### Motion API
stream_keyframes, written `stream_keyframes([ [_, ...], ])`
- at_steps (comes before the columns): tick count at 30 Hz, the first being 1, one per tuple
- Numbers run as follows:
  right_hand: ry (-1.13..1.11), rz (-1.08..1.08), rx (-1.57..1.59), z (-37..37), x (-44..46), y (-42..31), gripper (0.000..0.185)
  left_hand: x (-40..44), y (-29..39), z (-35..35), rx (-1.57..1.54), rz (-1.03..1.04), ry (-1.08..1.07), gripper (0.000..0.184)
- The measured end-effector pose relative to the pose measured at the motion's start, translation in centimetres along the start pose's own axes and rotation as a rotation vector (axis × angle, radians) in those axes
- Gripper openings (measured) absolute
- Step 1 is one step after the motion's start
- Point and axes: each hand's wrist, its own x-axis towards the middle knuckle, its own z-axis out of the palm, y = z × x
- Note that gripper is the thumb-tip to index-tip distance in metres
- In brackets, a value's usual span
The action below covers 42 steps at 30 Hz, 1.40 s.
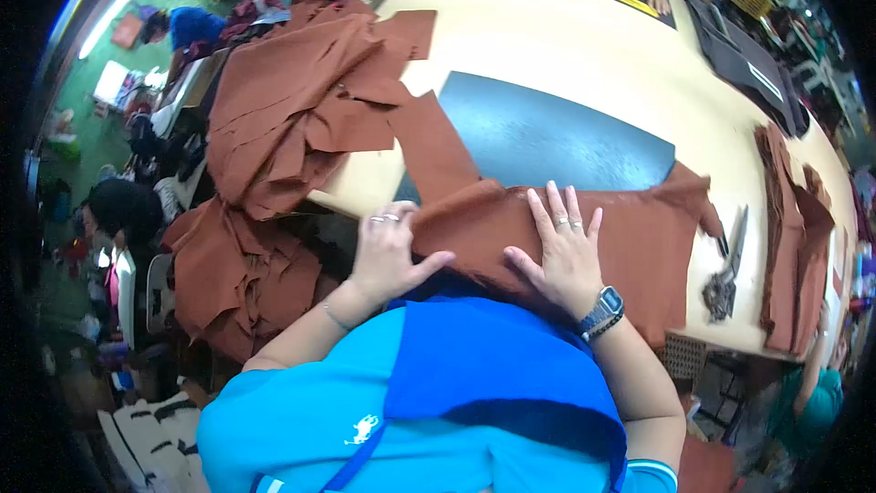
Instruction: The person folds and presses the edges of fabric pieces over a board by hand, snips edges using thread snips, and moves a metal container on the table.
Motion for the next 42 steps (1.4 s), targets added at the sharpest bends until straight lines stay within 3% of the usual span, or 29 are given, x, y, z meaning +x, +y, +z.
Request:
stream_keyframes([
  [2,-0.022,0.028,0.099,-0.5,0.9,-1.9,0.079,1.0,0.6,0.8,-0.243,-0.025,-0.033,0.043],
  [3,-0.014,0.003,0.254,-0.9,1.2,-2.1,0.078,2.0,0.1,0.5,-0.501,-0.094,-0.224,0.036],
  [5,-0.014,-0.046,0.562,-1.3,1.6,-2.0,0.076,2.6,1.0,0.0,-1.348,-0.356,0.005,0.036],
  [7,0.162,-0.130,0.763,-1.4,2.3,-0.8,0.067,3.7,-0.6,-3.8,-1.346,-0.467,0.138,0.042],
  [8,0.214,-0.111,0.719,-1.7,2.7,0.2,0.064,3.7,-2.6,-4.7,-1.386,-0.562,0.287,0.041],
  [9,0.262,-0.095,0.676,-1.9,2.9,1.3,0.062,3.7,-5.1,-6.2,-1.387,-0.790,0.417,0.039],
  [10,0.302,-0.062,0.596,-2.0,3.1,2.3,0.060,3.1,-7.4,-8.7,-1.458,-0.744,0.486,0.041],
  [11,0.340,-0.035,0.517,-2.0,3.4,3.3,0.058,2.4,-9.9,-10.9,-1.498,-0.847,0.632,0.043],
  [13,0.364,-0.010,0.380,-0.9,3.8,5.6,0.055,-4.5,-24.2,-12.8,-1.338,-0.626,0.718,0.047],
  [14,0.346,0.057,0.367,0.1,4.0,6.5,0.053,-7.0,-26.2,-15.9,-1.254,-0.730,0.903,0.046],
  [17,0.258,0.114,0.362,0.2,3.9,7.0,0.052,-11.8,-26.5,-24.9,-0.995,-0.854,1.270,0.046],
  [19,0.241,0.123,0.293,0.2,3.9,6.7,0.051,-12.8,-25.2,-30.3,-0.917,-0.788,1.560,0.047],
  [21,0.224,0.112,0.249,0.3,3.9,6.8,0.049,-14.9,-26.3,-34.9,-0.552,-0.677,1.858,0.046],
  [22,0.228,0.113,0.244,0.4,3.9,6.9,0.049,-14.6,-26.1,-36.4,-0.414,-0.582,1.877,0.046],
  [24,0.239,0.116,0.231,0.6,3.9,7.0,0.048,-13.7,-26.6,-38.4,-0.142,-0.392,1.893,0.046],
  [27,0.252,0.109,0.214,0.5,4.0,6.7,0.047,-11.7,-28.7,-36.0,0.263,-0.748,1.575,0.051],
  [29,0.248,0.109,0.195,0.2,4.0,6.3,0.046,-12.5,-35.9,-31.9,0.488,-0.884,1.273,0.058],
  [30,0.250,0.114,0.186,0.0,4.0,6.1,0.046,-12.2,-37.3,-28.2,0.651,-0.886,1.052,0.060],
  [31,0.269,0.111,0.178,0.0,3.9,6.0,0.045,-12.5,-37.9,-24.4,0.438,-1.035,0.718,0.060],
  [32,0.274,0.106,0.175,0.0,3.9,5.9,0.045,-14.6,-41.2,-19.4,0.275,-0.920,0.526,0.065],
  [33,0.279,0.101,0.173,0.0,3.9,5.9,0.045,-17.2,-45.8,-15.1,0.166,-1.028,0.068,0.077],
  [34,0.281,0.105,0.175,0.0,3.8,5.8,0.045,-19.0,-46.7,-9.9,0.136,-1.148,-0.008,0.084],
  [35,0.281,0.108,0.176,-0.1,3.7,5.7,0.045,-17.7,-43.9,-7.4,0.024,-1.402,0.039,0.084],
  [37,0.290,0.113,0.179,-0.1,3.9,5.6,0.045,-14.2,-40.6,-4.9,0.107,-1.309,0.495,0.076],
  [38,0.292,0.115,0.178,-0.2,3.9,5.5,0.046,-11.5,-37.6,-5.6,0.062,-1.123,0.532,0.065],
  [39,0.289,0.111,0.177,-0.3,3.8,5.4,0.046,-8.7,-36.1,-5.0,0.225,-1.015,0.563,0.054],
  [41,0.284,0.123,0.167,-0.5,3.8,5.1,0.046,-3.4,-34.9,-4.4,0.233,-0.688,0.621,0.044],
  [42,0.285,0.123,0.167,-0.5,3.9,5.1,0.045,0.0,-32.2,-4.9,0.225,-0.688,0.547,0.043],
])
